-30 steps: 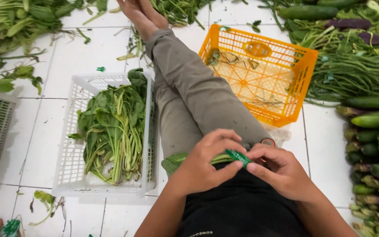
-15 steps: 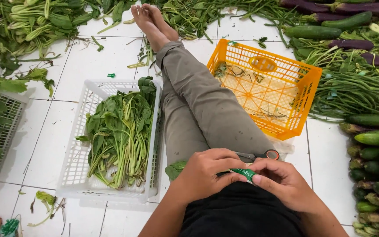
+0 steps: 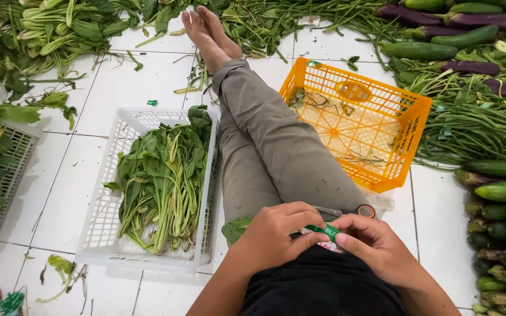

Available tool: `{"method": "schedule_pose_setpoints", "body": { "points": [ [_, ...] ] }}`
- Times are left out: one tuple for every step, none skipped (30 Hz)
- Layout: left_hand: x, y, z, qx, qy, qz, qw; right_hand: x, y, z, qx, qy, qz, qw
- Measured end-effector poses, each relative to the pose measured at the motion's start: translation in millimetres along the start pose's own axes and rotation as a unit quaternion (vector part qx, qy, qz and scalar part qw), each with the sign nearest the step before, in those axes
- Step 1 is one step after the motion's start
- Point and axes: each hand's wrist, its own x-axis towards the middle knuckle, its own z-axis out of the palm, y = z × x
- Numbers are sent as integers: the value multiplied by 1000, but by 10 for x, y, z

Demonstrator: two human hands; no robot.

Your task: Bundling leafy green vegetables using green adhesive tape and scissors while sitting on the floor.

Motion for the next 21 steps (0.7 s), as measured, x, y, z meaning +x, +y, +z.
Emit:
{"method": "schedule_pose_setpoints", "body": {
  "points": [
    [-4,0,-3,-2,-3,-4,1000,1,9,5,0,1,1,1000],
    [-10,-10,-6,-2,-2,-5,1000,7,5,15,0,0,1,1000],
    [-18,-20,-9,-1,-7,-14,1000,13,1,26,-1,-4,0,1000],
    [-30,-25,-8,-1,-13,-24,1000,10,-2,38,-1,-8,0,1000],
    [-58,-30,2,-1,-12,-26,1000,-5,16,40,-1,-9,1,1000],
    [-64,-44,1,0,-20,-39,999,1,26,36,6,-11,4,1000],
    [-70,-58,1,0,-28,-53,998,6,37,31,13,-13,7,1000],
    [-72,-66,7,-1,-28,-53,998,0,27,36,13,-13,7,1000],
    [-76,-78,13,-4,-42,-67,997,-5,21,41,4,-15,6,1000],
    [-82,-90,14,-7,-55,-81,995,-4,13,52,-4,-18,5,1000],
    [-85,-104,33,-7,-54,-82,995,-7,27,56,-4,-18,6,1000],
    [-86,-117,52,17,-55,-86,995,-9,39,58,-6,-11,15,1000],
    [-87,-127,71,41,-55,-90,994,-12,50,60,-7,-3,24,1000],
    [-82,-137,83,41,-54,-89,994,-12,53,61,-8,-3,24,1000],
    [-78,-145,94,57,-56,-95,992,-12,55,63,-23,7,28,999],
    [-71,-150,107,74,-56,-100,991,-10,50,61,-40,17,32,999],
    [-76,-152,124,73,-54,-100,991,-23,44,59,-42,16,32,998],
    [-73,-158,128,81,-62,-113,988,-20,35,60,-37,14,35,999],
    [-69,-163,132,88,-70,-127,986,-17,25,60,-32,12,39,999],
    [-71,-156,132,90,-71,-126,985,-16,33,65,-31,12,38,999],
    [-70,-151,135,90,-70,-133,984,-13,41,65,-22,10,38,999]
  ]
}}
